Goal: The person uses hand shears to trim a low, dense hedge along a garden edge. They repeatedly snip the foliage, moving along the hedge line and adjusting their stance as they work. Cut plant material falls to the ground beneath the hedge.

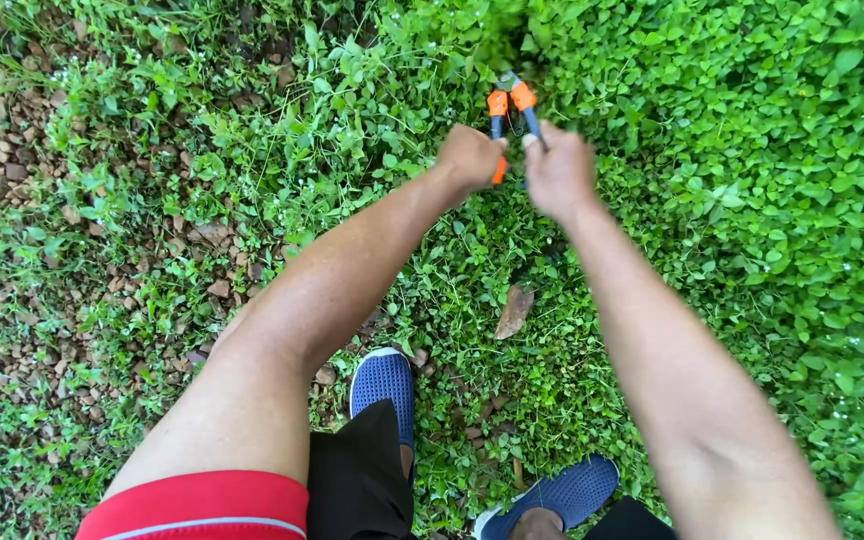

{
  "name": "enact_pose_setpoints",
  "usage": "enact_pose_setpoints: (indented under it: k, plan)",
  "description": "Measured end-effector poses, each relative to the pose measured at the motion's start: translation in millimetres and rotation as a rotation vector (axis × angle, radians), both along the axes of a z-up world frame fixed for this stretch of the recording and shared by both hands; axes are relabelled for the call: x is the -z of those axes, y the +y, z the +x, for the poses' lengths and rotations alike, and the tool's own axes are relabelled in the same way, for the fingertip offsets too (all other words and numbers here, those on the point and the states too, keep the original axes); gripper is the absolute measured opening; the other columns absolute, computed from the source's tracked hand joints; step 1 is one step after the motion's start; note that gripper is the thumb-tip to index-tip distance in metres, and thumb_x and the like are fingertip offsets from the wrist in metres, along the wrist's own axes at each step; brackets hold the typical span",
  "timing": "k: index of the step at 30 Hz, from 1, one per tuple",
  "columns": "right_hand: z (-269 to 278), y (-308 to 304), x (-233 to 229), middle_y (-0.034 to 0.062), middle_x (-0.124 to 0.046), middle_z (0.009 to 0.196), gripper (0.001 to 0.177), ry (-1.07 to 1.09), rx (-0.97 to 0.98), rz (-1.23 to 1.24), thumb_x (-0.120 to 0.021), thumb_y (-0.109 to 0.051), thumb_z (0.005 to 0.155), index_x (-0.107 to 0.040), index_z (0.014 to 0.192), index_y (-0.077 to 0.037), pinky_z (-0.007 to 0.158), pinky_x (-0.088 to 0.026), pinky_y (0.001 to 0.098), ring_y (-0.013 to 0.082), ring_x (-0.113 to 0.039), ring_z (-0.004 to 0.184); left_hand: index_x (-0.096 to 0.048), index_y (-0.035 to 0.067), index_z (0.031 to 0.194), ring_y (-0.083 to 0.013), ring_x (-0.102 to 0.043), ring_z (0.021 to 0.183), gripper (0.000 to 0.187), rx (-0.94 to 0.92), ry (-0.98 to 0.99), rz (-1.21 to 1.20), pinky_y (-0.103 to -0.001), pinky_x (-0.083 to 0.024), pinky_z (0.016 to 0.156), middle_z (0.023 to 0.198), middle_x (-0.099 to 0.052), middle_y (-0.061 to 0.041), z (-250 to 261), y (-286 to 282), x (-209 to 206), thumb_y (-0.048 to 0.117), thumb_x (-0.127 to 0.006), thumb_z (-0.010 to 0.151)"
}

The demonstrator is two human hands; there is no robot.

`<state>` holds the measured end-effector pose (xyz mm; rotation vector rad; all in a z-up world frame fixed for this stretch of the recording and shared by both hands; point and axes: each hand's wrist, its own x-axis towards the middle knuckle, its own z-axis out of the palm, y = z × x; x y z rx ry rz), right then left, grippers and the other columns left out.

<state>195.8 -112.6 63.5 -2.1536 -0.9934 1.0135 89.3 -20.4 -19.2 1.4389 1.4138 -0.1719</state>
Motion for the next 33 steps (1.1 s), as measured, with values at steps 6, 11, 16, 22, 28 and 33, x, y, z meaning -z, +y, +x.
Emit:
enact_pose_setpoints:
  k: [6, 11, 16, 22, 28, 33]
  plan:
    - [-38.2, -33.4, -18.1, 0.0263, -0.074, 0.096, 0.029, 0.026, -0.139, 0.152, -0.05, -0.004, 0.108, -0.066, 0.129, 0.009, 0.072, -0.054, 0.05, 0.0381, -0.071, 0.081, -0.079, 0.009, 0.075, -0.0373, -0.076, 0.096, 0.051, 0.174, 0.025, 0.067, -0.051, -0.057, 0.085, 0.073, -0.077, -0.009, -39.1, -47.1, 16.6, 0.049, -0.053, 0.092]
    - [6.7, -47.3, 1.7, 0.0287, -0.072, 0.094, 0.04, 0.064, -0.145, 0.131, -0.054, -0.006, 0.109, -0.051, 0.144, 0.014, 0.074, -0.056, 0.0479, 0.0342, -0.07, 0.082, -0.08, 0.01, 0.093, -0.0396, -0.074, 0.106, 0.035, 0.172, 0.042, 0.034, -0.053, -0.058, 0.091, 0.093, -0.08, -0.012, -60.3, -23.3, -41.0, 0.036, -0.057, 0.093]
    - [39.7, -28.6, 14.6, 0.0193, -0.074, 0.086, 0.044, -0.021, -0.161, 0.066, -0.061, -0.014, 0.107, -0.052, 0.142, 0.01, 0.074, -0.057, 0.0527, 0.0335, -0.073, 0.082, -0.081, 0.012, 0.093, -0.0404, -0.075, 0.101, 0.031, 0.22, 0.022, 0.069, -0.055, -0.057, 0.089, 0.091, -0.079, -0.013, -51.4, 4.0, -24.3, 0.035, -0.06, 0.094]
    - [60.0, -0.4, 45.3, 0.0004, -0.077, 0.085, 0.028, -0.142, -0.111, -0.067, -0.065, -0.024, 0.104, -0.071, 0.125, -0.007, 0.082, -0.057, 0.0473, 0.024, -0.074, 0.09, -0.076, -0.001, 0.112, -0.047, -0.067, 0.12, 0.047, 0.258, 0.042, 0.094, -0.06, -0.053, 0.1, 0.115, -0.074, -0.026, -31.8, 34.0, -43.2, 0.038, -0.054, 0.098]
    - [37.7, 24.8, 38.1, -0.0095, -0.073, 0.076, 0.019, -0.173, -0.075, -0.059, -0.065, -0.026, 0.102, -0.079, 0.116, -0.027, 0.081, -0.057, 0.041, 0.0168, -0.073, 0.083, -0.073, -0.004, 0.118, -0.0472, -0.067, 0.122, 0.053, 0.167, 0.045, 0.079, -0.061, -0.052, 0.104, 0.12, -0.073, -0.027, -15.6, 39.8, -49.9, 0.04, -0.053, 0.096]
    - [-25.1, 23.9, 45.8, 0.018, -0.077, 0.089, 0.025, -0.172, -0.021, 0.137, -0.057, -0.017, 0.104, -0.076, 0.117, -0.007, 0.08, -0.055, 0.0573, 0.0413, -0.073, 0.092, -0.079, -0.004, 0.104, -0.0461, -0.073, 0.107, 0.048, -0.164, -0.061, -0.074, -0.058, -0.059, 0.091, 0.104, -0.076, -0.024, -4.2, 8.3, -35.9, 0.039, -0.059, 0.093]
